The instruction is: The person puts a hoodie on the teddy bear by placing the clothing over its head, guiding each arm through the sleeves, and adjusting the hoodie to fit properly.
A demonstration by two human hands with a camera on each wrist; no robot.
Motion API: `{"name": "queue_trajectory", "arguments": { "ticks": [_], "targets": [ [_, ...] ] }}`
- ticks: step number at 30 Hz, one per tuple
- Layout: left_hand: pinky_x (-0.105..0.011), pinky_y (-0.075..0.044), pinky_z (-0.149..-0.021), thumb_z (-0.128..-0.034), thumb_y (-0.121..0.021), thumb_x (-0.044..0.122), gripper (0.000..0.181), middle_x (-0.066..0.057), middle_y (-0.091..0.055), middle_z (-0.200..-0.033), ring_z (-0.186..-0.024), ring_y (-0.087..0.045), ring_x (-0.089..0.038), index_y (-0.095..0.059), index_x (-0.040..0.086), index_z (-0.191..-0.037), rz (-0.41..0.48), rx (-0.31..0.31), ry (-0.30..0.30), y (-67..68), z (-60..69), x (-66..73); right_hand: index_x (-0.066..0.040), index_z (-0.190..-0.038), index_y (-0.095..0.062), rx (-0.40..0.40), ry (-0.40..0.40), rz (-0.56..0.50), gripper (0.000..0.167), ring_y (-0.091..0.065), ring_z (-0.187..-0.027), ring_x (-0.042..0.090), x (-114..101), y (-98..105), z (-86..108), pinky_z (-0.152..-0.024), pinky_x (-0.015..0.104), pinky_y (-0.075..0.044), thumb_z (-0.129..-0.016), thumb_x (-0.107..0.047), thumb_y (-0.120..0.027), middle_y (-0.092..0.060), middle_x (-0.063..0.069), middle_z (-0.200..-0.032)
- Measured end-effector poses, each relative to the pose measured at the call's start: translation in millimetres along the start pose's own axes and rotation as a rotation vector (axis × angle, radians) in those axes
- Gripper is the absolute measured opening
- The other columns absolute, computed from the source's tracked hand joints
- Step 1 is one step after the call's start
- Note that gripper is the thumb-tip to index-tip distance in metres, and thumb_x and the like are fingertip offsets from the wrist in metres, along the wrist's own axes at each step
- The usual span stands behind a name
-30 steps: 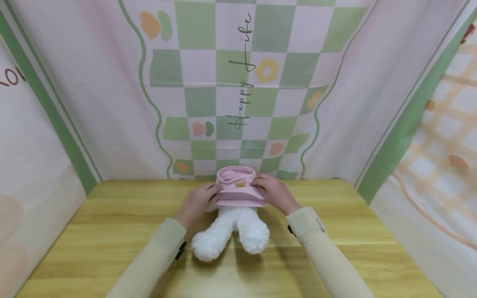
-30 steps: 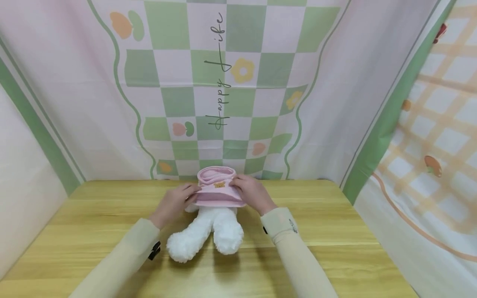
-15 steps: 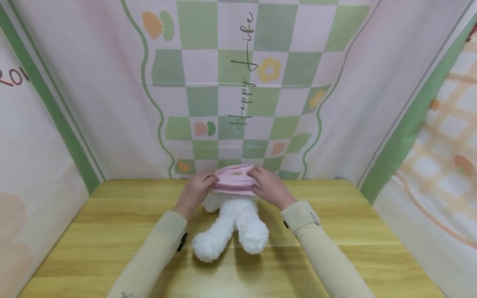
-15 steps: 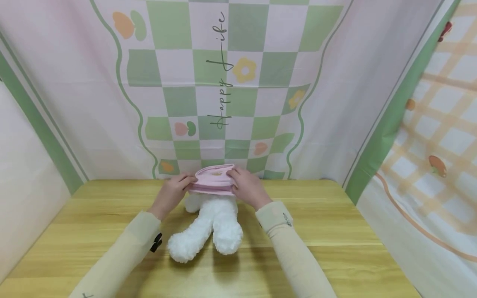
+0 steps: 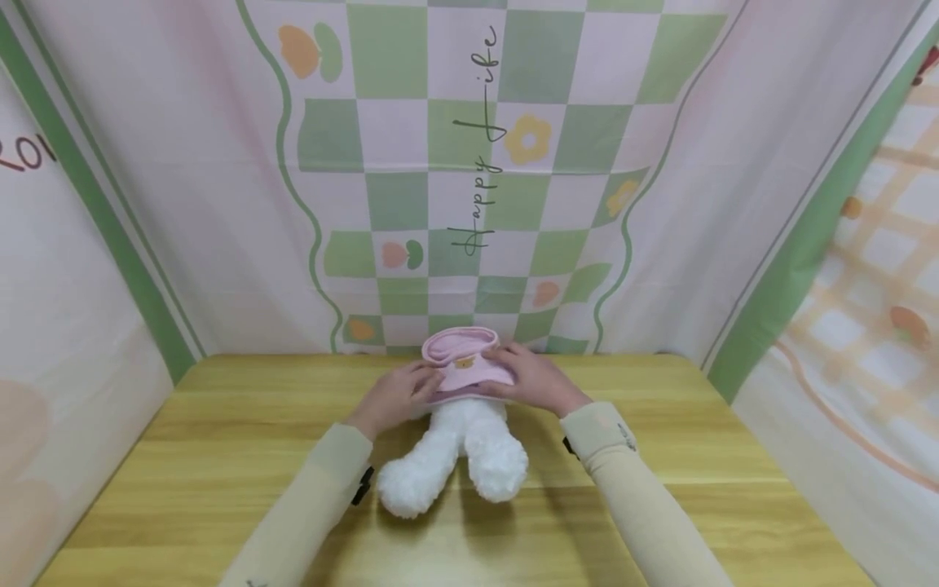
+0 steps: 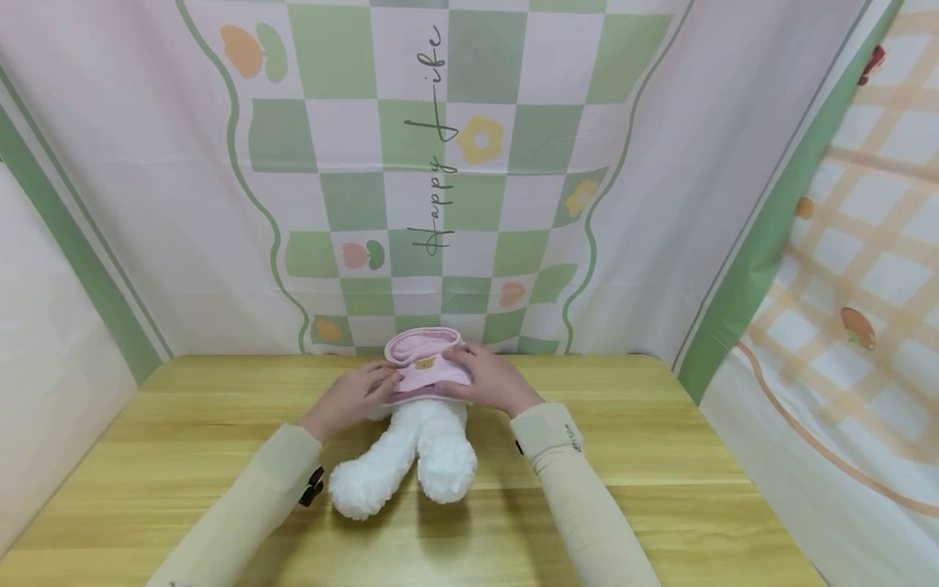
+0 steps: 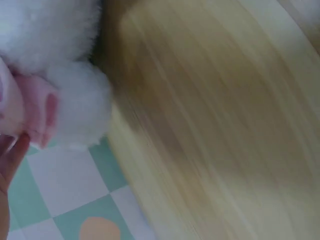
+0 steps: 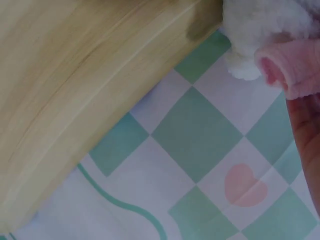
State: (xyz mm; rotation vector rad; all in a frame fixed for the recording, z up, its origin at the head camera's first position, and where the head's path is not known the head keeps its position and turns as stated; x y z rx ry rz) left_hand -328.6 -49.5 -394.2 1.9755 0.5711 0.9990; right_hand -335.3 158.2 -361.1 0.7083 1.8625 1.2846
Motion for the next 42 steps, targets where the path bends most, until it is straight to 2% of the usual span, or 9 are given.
{"name": "queue_trajectory", "arguments": {
  "ticks": [4, 9, 13, 20, 24, 29, 37, 39, 42],
  "targets": [
    [-0.043, -0.051, -0.097, -0.0992, -0.050, 0.030, 0.031, -0.010, -0.065, -0.121, -0.110, -0.063, -0.027, -0.064, 0.011, -0.119, 0.029, -0.014, 0.077, -2.2, -5.6, -1.6, -0.010, -0.130, -0.058, -0.009, -0.029, -0.078, 0.045, -0.058, -0.113, 0.035, 0, 1, -0.2, -0.098, 0.050, -0.048, -0.095, -0.038, -0.055, -0.056, 0.016, -0.128],
    [-0.037, -0.055, -0.084, -0.0933, -0.061, 0.021, 0.023, -0.007, -0.068, -0.102, -0.093, -0.066, -0.021, -0.064, 0.009, -0.112, 0.014, -0.010, 0.062, -4.9, -8.0, 0.5, -0.009, -0.123, -0.062, -0.034, -0.020, -0.061, 0.036, -0.061, -0.098, 0.027, 0, -1, -2.5, -0.085, 0.043, -0.053, -0.091, -0.026, -0.061, -0.060, 0.015, -0.115],
    [-0.035, -0.055, -0.078, -0.0925, -0.062, 0.019, 0.018, -0.005, -0.068, -0.097, -0.086, -0.066, -0.019, -0.067, 0.010, -0.107, -0.077, 0.026, -0.015, -5.5, -7.8, 4.2, -0.004, -0.115, -0.065, -0.041, 0.033, -0.070, 0.027, -0.063, -0.095, 0.022, -2, -3, -6.0, -0.083, 0.036, -0.053, -0.090, -0.013, -0.061, -0.067, 0.014, -0.110],
    [-0.029, -0.057, -0.071, -0.0891, -0.066, 0.012, 0.015, -0.006, -0.067, -0.097, -0.082, -0.067, -0.019, -0.068, 0.010, -0.104, -0.269, 0.307, -0.212, 11.1, -9.9, 14.1, -0.001, -0.100, -0.070, 0.140, 0.073, -0.058, 0.018, -0.056, -0.073, 0.014, -12, 13, -14.7, -0.065, 0.025, -0.050, -0.086, -0.001, -0.059, -0.066, 0.011, -0.092],
    [-0.027, -0.054, -0.060, -0.0874, -0.066, 0.007, 0.013, -0.006, -0.064, -0.087, -0.069, -0.061, -0.017, -0.066, 0.007, -0.100, -0.351, 0.468, -0.258, 25.0, -13.5, 19.5, -0.003, -0.100, -0.070, 0.296, 0.070, 0.027, 0.017, -0.060, -0.074, 0.019, -17, 26, -20.5, -0.066, 0.031, -0.054, -0.086, -0.001, -0.061, -0.064, 0.011, -0.092],
    [-0.029, -0.052, -0.057, -0.0897, -0.062, 0.004, 0.008, -0.009, -0.062, -0.084, -0.067, -0.057, -0.019, -0.064, 0.005, -0.097, -0.386, 0.551, -0.249, 33.2, -20.1, 21.5, -0.006, -0.103, -0.070, 0.395, 0.030, 0.081, 0.018, -0.064, -0.081, 0.024, -19, 32, -27.9, -0.072, 0.036, -0.057, -0.087, -0.004, -0.063, -0.064, 0.011, -0.095],
    [-0.031, -0.051, -0.052, -0.0869, -0.067, 0.010, 0.007, -0.008, -0.063, -0.080, -0.063, -0.058, -0.021, -0.066, 0.006, -0.093, -0.418, 0.526, -0.161, 18.8, -23.0, 9.8, -0.005, -0.104, -0.071, 0.347, -0.044, 0.129, 0.019, -0.064, -0.089, 0.028, -13, 12, -36.2, -0.077, 0.038, -0.056, -0.087, -0.003, -0.062, -0.066, 0.013, -0.101],
    [-0.032, -0.053, -0.055, -0.0878, -0.067, 0.013, 0.012, -0.008, -0.067, -0.083, -0.065, -0.062, -0.023, -0.069, 0.008, -0.098, -0.415, 0.470, -0.113, 13.0, -23.4, 5.7, -0.004, -0.105, -0.071, 0.318, -0.060, 0.119, 0.020, -0.064, -0.088, 0.028, -11, 6, -35.7, -0.077, 0.038, -0.056, -0.087, -0.004, -0.062, -0.065, 0.013, -0.101],
    [-0.036, -0.058, -0.069, -0.0926, -0.061, 0.025, 0.026, -0.009, -0.072, -0.100, -0.082, -0.068, -0.026, -0.068, 0.010, -0.113, -0.365, 0.291, -0.014, 2.3, -25.8, -1.8, -0.004, -0.112, -0.070, 0.264, -0.080, 0.080, 0.026, -0.064, -0.091, 0.030, -6, -3, -33.4, -0.081, 0.041, -0.055, -0.088, -0.009, -0.061, -0.066, 0.015, -0.104]
  ]
}}
Point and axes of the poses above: each hand's wrist, its own z-axis away from the middle knuckle, its own y-axis out of the back of the hand, x = y × z, the point moved 5 cm from there along -z, towards the middle knuckle
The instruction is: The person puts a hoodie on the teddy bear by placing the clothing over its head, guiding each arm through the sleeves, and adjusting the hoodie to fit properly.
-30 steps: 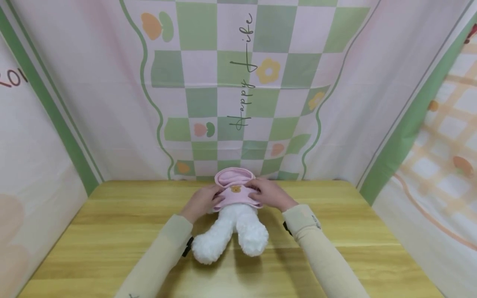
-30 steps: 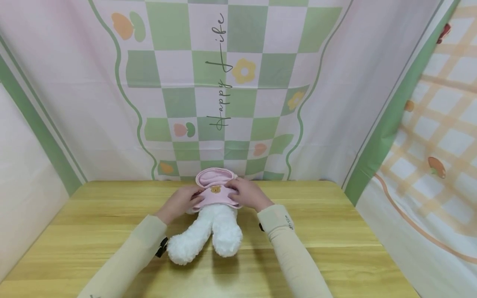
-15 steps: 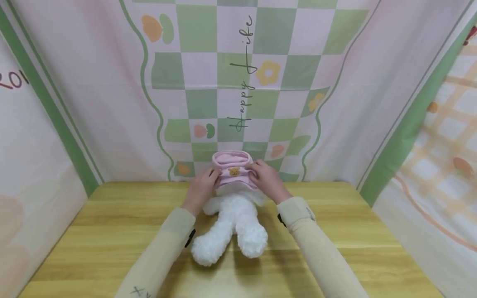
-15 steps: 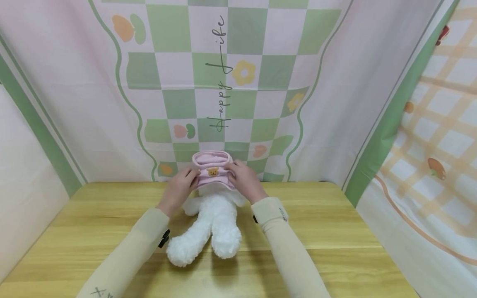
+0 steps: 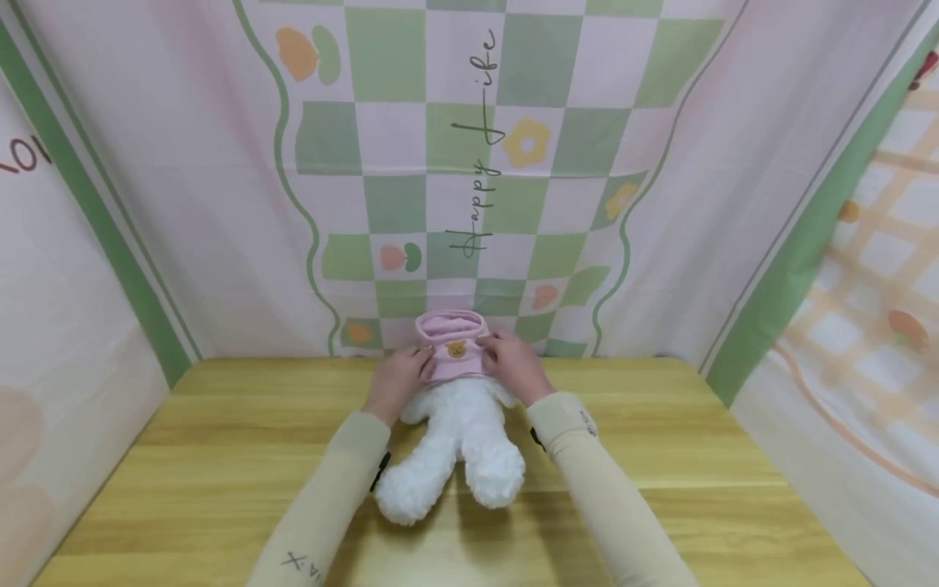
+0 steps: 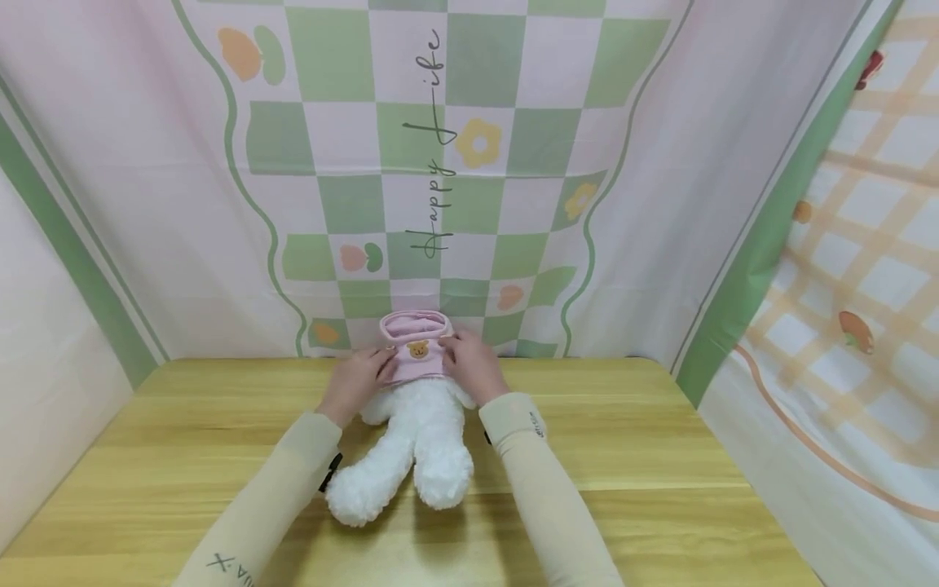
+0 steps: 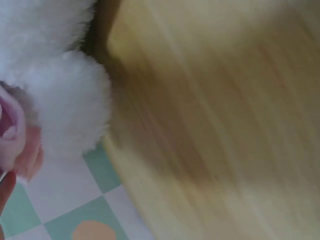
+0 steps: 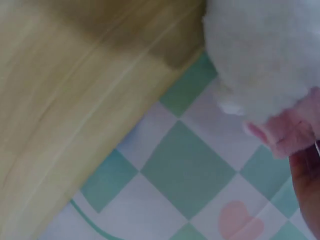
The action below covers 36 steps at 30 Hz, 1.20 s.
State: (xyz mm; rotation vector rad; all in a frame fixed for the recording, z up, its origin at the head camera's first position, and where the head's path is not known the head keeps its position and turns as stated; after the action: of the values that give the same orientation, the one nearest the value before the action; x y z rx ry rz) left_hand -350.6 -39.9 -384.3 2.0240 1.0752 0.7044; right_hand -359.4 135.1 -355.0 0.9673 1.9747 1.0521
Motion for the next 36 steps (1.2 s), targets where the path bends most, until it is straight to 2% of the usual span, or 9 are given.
{"name": "queue_trajectory", "arguments": {
  "ticks": [2, 4, 8, 13, 19, 23, 28, 32, 36],
  "targets": [
    [-0.039, -0.057, -0.082, -0.0945, -0.057, 0.033, 0.037, -0.010, -0.069, -0.114, -0.097, -0.067, -0.028, -0.064, 0.011, -0.123, 0.052, -0.120, 0.029, -8.6, 1.2, -2.2, -0.004, -0.120, -0.065, -0.074, -0.027, -0.036, 0.033, -0.063, -0.099, 0.032, 4, -6, 3.2, -0.088, 0.044, -0.053, -0.090, -0.016, -0.061, -0.064, 0.018, -0.113],
    [-0.042, -0.053, -0.092, -0.0939, -0.057, 0.039, 0.047, -0.013, -0.064, -0.124, -0.108, -0.063, -0.031, -0.058, 0.009, -0.130, 0.116, -0.198, 0.031, -16.6, 2.9, -3.5, -0.003, -0.127, -0.060, -0.142, -0.043, -0.083, 0.042, -0.060, -0.111, 0.035, 9, -11, 6.5, -0.097, 0.046, -0.050, -0.091, -0.022, -0.061, -0.060, 0.021, -0.124],
    [-0.043, -0.047, -0.103, -0.0907, -0.062, 0.039, 0.058, -0.017, -0.056, -0.135, -0.120, -0.056, -0.034, -0.051, 0.004, -0.136, 0.217, -0.216, -0.009, -25.3, 8.4, -2.3, 0.001, -0.133, -0.053, -0.233, -0.060, -0.187, 0.051, -0.052, -0.123, 0.039, 18, -17, 12.3, -0.105, 0.049, -0.043, -0.090, -0.026, -0.062, -0.052, 0.025, -0.135],
    [-0.045, -0.044, -0.107, -0.0934, -0.060, 0.034, 0.056, -0.019, -0.050, -0.141, -0.127, -0.051, -0.035, -0.047, 0.004, -0.139, 0.305, -0.236, 0.020, -29.9, 18.9, -0.1, 0.002, -0.133, -0.052, -0.254, -0.031, -0.300, 0.052, -0.053, -0.122, 0.038, 22, -22, 18.5, -0.104, 0.050, -0.044, -0.089, -0.023, -0.063, -0.054, 0.024, -0.134],
    [-0.044, -0.040, -0.110, -0.0951, -0.058, 0.027, 0.052, -0.018, -0.042, -0.148, -0.132, -0.046, -0.034, -0.046, 0.005, -0.140, 0.330, -0.233, 0.005, -30.2, 28.2, 3.4, 0.001, -0.127, -0.058, -0.234, 0.000, -0.325, 0.043, -0.062, -0.109, 0.032, 26, -27, 25.2, -0.097, 0.045, -0.050, -0.088, -0.018, -0.062, -0.064, 0.019, -0.122],
    [-0.042, -0.043, -0.108, -0.0925, -0.060, 0.021, 0.050, -0.019, -0.047, -0.144, -0.130, -0.049, -0.033, -0.049, 0.003, -0.138, 0.330, -0.194, -0.024, -27.9, 32.8, 4.5, 0.000, -0.122, -0.063, -0.207, 0.005, -0.332, 0.038, -0.064, -0.100, 0.029, 26, -27, 29.1, -0.090, 0.042, -0.053, -0.088, -0.017, -0.063, -0.068, 0.017, -0.114],
    [-0.043, -0.046, -0.105, -0.0875, -0.064, 0.016, 0.049, -0.019, -0.054, -0.138, -0.124, -0.054, -0.034, -0.054, 0.002, -0.133, 0.344, -0.149, -0.062, -22.0, 36.6, 6.5, -0.001, -0.117, -0.066, -0.198, 0.002, -0.362, 0.034, -0.064, -0.097, 0.029, 25, -24, 33.4, -0.087, 0.040, -0.053, -0.087, -0.016, -0.063, -0.069, 0.017, -0.109],
    [-0.040, -0.050, -0.100, -0.0873, -0.064, 0.017, 0.043, -0.016, -0.059, -0.132, -0.119, -0.059, -0.031, -0.058, 0.004, -0.128, 0.301, -0.124, -0.129, -18.0, 40.0, 11.4, -0.004, -0.114, -0.067, -0.240, 0.004, -0.369, 0.030, -0.064, -0.093, 0.023, 26, -21, 38.4, -0.082, 0.033, -0.053, -0.087, -0.016, -0.063, -0.069, 0.015, -0.106],
    [-0.035, -0.056, -0.090, -0.0893, -0.061, 0.018, 0.035, -0.015, -0.064, -0.124, -0.108, -0.065, -0.027, -0.062, 0.005, -0.122, 0.221, -0.086, -0.237, -13.2, 41.9, 18.8, -0.007, -0.109, -0.067, -0.315, 0.029, -0.357, 0.025, -0.062, -0.088, 0.018, 27, -15, 42.6, -0.078, 0.028, -0.052, -0.087, -0.019, -0.065, -0.070, 0.011, -0.101]
  ]
}}
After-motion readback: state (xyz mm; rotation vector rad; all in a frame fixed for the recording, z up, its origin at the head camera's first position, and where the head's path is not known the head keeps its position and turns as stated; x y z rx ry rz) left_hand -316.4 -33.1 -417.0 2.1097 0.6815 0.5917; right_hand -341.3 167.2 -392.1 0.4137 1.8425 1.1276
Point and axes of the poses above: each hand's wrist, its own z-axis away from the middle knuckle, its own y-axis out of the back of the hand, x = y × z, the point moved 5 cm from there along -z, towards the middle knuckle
